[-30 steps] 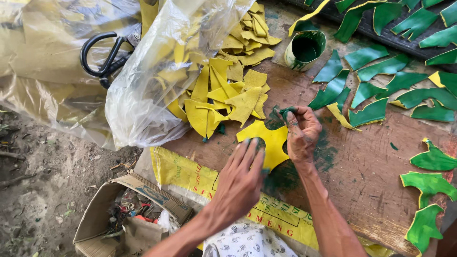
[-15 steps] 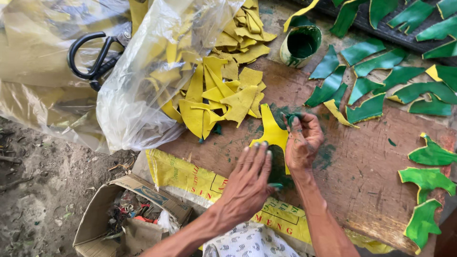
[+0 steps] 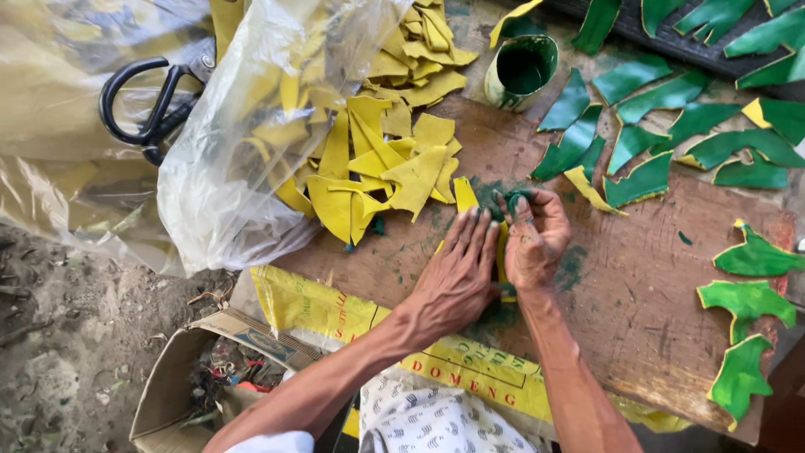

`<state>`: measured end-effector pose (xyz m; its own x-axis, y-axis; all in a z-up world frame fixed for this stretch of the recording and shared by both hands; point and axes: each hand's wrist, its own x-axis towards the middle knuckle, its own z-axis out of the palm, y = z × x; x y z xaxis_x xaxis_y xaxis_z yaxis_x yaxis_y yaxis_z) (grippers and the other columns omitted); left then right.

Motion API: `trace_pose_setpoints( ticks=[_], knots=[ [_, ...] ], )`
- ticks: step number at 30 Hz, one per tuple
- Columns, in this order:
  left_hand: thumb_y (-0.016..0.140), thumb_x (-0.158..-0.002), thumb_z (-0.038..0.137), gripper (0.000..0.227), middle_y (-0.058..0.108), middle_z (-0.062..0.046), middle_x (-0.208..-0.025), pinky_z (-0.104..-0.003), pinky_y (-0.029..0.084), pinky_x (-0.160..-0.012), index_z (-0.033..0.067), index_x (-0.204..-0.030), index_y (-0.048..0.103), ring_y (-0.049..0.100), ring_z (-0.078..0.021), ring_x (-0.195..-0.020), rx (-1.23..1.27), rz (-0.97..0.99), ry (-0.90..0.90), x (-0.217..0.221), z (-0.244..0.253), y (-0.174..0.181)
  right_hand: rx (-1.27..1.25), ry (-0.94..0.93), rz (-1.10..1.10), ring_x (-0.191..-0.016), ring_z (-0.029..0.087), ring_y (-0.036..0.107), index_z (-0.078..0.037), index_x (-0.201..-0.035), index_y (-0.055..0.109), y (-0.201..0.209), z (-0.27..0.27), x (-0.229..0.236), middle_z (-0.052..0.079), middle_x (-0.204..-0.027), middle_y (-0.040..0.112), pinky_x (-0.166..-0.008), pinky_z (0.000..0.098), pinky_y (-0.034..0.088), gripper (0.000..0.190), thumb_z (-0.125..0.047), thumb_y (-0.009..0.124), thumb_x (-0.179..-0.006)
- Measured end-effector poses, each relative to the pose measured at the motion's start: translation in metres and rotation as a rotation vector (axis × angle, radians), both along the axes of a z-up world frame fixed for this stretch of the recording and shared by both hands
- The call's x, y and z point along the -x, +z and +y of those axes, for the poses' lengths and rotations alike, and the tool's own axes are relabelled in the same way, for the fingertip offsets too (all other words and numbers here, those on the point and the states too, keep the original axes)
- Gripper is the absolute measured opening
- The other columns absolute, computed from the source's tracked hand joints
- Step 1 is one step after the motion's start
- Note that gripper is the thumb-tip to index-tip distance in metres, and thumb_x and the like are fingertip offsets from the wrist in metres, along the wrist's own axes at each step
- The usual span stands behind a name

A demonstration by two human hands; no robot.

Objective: The person paints yellow, leaf-shaped leather pieces green using a small brush. They pick up each piece from a pile, apply green paint to the surface, and place the finished piece onto a mat. The process is repeated for multiple pieces throughout the video.

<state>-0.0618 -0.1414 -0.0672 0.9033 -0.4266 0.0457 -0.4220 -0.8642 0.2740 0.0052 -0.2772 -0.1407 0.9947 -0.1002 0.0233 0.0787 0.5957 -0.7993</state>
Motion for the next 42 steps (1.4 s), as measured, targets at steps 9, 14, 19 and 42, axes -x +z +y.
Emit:
trace_pose_setpoints(
  ticks=[9,14,19,42],
  knots=[
    [0.058,-0.093,0.051,0.094,0.035,-0.037,-0.156,-0.050,0.015,-0.127,-0.0208,-0.148,0.034,0.029,-0.0466,-0.151,0.194,0.028,0.081,-0.018,0.018,-0.004,0.082,-0.017,0.009,-0.095,0.015,0.066,0.001,-0.112,0.062,0.006,0.004,-0.004,0.007,-0.105,0.069,-0.098,0.0348,0.056,0.011,0.001,0.065,-0.101],
    [0.062,-0.089,0.052,0.096,0.031,-0.038,-0.157,-0.051,0.013,-0.127,-0.0201,-0.146,0.033,0.025,-0.0473,-0.151,0.020,0.047,-0.025,-0.007,0.021,0.009,0.042,-0.022,-0.016,-0.094,0.013,0.065,0.001,-0.113,0.062,0.007,0.008,-0.008,0.006,-0.105,0.068,-0.095,0.0318,0.056,0.012,0.002,0.066,-0.102],
    [0.061,-0.087,0.054,0.102,0.020,-0.040,-0.159,-0.051,0.008,-0.125,-0.0199,-0.149,0.024,0.014,-0.0488,-0.152,0.137,0.198,-0.026,0.071,0.030,0.020,0.078,-0.001,-0.015,-0.096,0.012,0.065,0.001,-0.112,0.062,0.015,0.006,-0.002,0.006,-0.105,0.068,-0.095,0.0301,0.055,0.010,0.002,0.066,-0.102],
    [0.066,-0.089,0.044,0.091,0.031,-0.036,-0.159,-0.050,0.016,-0.128,-0.0179,-0.149,0.034,0.027,-0.0452,-0.153,0.195,0.065,0.037,0.045,0.014,0.022,0.073,-0.013,-0.073,-0.098,0.014,0.064,0.002,-0.115,0.063,0.005,0.007,-0.003,0.007,-0.108,0.068,-0.098,0.0300,0.053,0.012,0.002,0.068,-0.104]
  ],
)
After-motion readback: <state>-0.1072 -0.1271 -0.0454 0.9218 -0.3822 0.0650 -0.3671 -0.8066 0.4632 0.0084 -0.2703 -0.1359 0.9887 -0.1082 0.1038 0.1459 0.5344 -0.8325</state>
